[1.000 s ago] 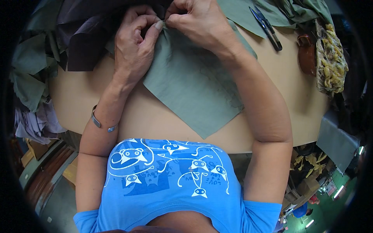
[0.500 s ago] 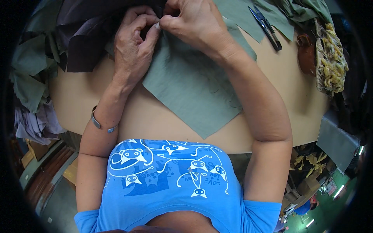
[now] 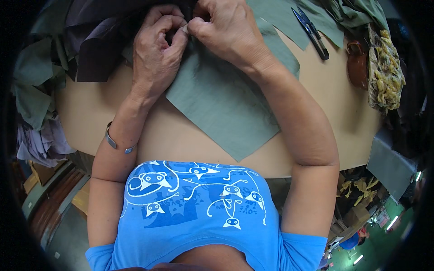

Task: The person aligns and flattens fabric pieces by hand, trims edges and threads using thread snips, and spreads the garment open on the table.

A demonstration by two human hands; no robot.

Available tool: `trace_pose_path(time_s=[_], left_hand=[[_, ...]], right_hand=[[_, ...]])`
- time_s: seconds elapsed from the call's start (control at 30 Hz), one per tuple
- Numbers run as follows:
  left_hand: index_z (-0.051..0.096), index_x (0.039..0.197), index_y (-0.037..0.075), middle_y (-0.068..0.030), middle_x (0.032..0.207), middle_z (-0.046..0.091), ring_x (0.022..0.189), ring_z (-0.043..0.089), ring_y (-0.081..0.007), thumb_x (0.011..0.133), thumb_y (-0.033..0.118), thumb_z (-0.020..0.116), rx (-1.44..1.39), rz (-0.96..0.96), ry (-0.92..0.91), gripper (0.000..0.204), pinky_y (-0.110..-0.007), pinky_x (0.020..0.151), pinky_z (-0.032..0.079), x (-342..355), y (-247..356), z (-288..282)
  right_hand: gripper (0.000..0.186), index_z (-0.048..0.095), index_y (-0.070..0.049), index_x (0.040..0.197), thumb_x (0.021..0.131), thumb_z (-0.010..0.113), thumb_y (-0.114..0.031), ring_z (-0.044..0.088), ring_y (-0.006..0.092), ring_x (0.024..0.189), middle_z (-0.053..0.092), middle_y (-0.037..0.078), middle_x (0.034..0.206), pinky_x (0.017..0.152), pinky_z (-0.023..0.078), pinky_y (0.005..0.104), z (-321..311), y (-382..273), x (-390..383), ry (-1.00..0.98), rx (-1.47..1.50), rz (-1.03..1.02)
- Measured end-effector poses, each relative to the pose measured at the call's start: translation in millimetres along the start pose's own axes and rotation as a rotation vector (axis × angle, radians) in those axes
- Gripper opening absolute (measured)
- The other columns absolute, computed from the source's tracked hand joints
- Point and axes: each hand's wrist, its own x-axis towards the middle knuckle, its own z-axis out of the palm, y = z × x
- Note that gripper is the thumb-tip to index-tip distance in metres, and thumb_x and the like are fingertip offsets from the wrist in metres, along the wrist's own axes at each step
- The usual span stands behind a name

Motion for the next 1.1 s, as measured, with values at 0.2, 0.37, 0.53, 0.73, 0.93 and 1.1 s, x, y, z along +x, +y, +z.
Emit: trace_pose_path(time_s=[0.2, 0.37, 0.53, 0.73, 0.93, 1.1], left_hand=[[0.058, 0.075, -0.001, -0.0067, 0.090, 0.060, 0.055, 0.051, -0.0164, 0.073, 0.000, 0.058, -0.017, 0.024, 0.008, 0.003, -0.031, 0.055, 0.044, 1, -3, 2], [0.058, 0.077, -0.002, -0.0077, 0.091, 0.060, 0.056, 0.052, -0.0175, 0.074, -0.001, 0.058, -0.024, 0.032, 0.003, 0.003, -0.032, 0.056, 0.045, 1, -4, 1], [0.061, 0.081, -0.002, -0.0081, 0.093, 0.060, 0.059, 0.054, -0.0187, 0.079, 0.002, 0.058, -0.025, -0.022, -0.021, 0.005, -0.033, 0.060, 0.046, 0, 0, -2], [0.061, 0.082, -0.002, -0.0080, 0.093, 0.060, 0.061, 0.055, -0.0190, 0.081, 0.003, 0.059, -0.021, -0.036, -0.015, 0.006, -0.032, 0.062, 0.047, -1, 1, -2], [0.062, 0.082, -0.002, -0.0076, 0.093, 0.059, 0.062, 0.055, -0.0191, 0.080, 0.004, 0.059, -0.010, -0.036, -0.018, 0.006, -0.033, 0.063, 0.046, -1, 2, -1], [0.060, 0.081, -0.002, -0.0083, 0.092, 0.059, 0.063, 0.055, -0.0214, 0.078, 0.004, 0.059, 0.015, -0.002, -0.017, 0.006, -0.034, 0.062, 0.046, -1, -1, 0]], right_hand=[[0.016, 0.061, 0.002, 0.083, 0.075, 0.057, -0.012, 0.053, 0.0125, 0.062, 0.060, 0.008, 0.069, 0.060, 0.045, 0.0261, -2, -1, -4, -0.013, -0.016, 0.013], [0.014, 0.060, 0.002, 0.086, 0.077, 0.057, -0.008, 0.052, 0.0087, 0.065, 0.059, 0.004, 0.070, 0.061, 0.044, 0.0244, -7, 4, -1, -0.067, 0.063, -0.006], [0.013, 0.061, 0.003, 0.088, 0.082, 0.055, -0.007, 0.053, 0.0083, 0.069, 0.060, 0.003, 0.076, 0.064, 0.045, 0.0236, -8, 14, 0, -0.133, 0.173, 0.031], [0.015, 0.063, 0.004, 0.091, 0.084, 0.054, -0.006, 0.055, 0.0077, 0.073, 0.061, 0.001, 0.080, 0.069, 0.046, 0.0223, -17, 18, 3, -0.196, 0.263, 0.041], [0.018, 0.064, 0.002, 0.088, 0.080, 0.060, -0.013, 0.053, 0.0071, 0.066, 0.059, 0.002, 0.072, 0.063, 0.045, 0.0228, -17, 8, 1, -0.191, 0.058, 0.006], [0.016, 0.064, 0.001, 0.085, 0.077, 0.060, -0.013, 0.050, 0.0077, 0.060, 0.058, 0.003, 0.067, 0.057, 0.043, 0.0243, -12, 3, -1, -0.135, 0.022, 0.005]])
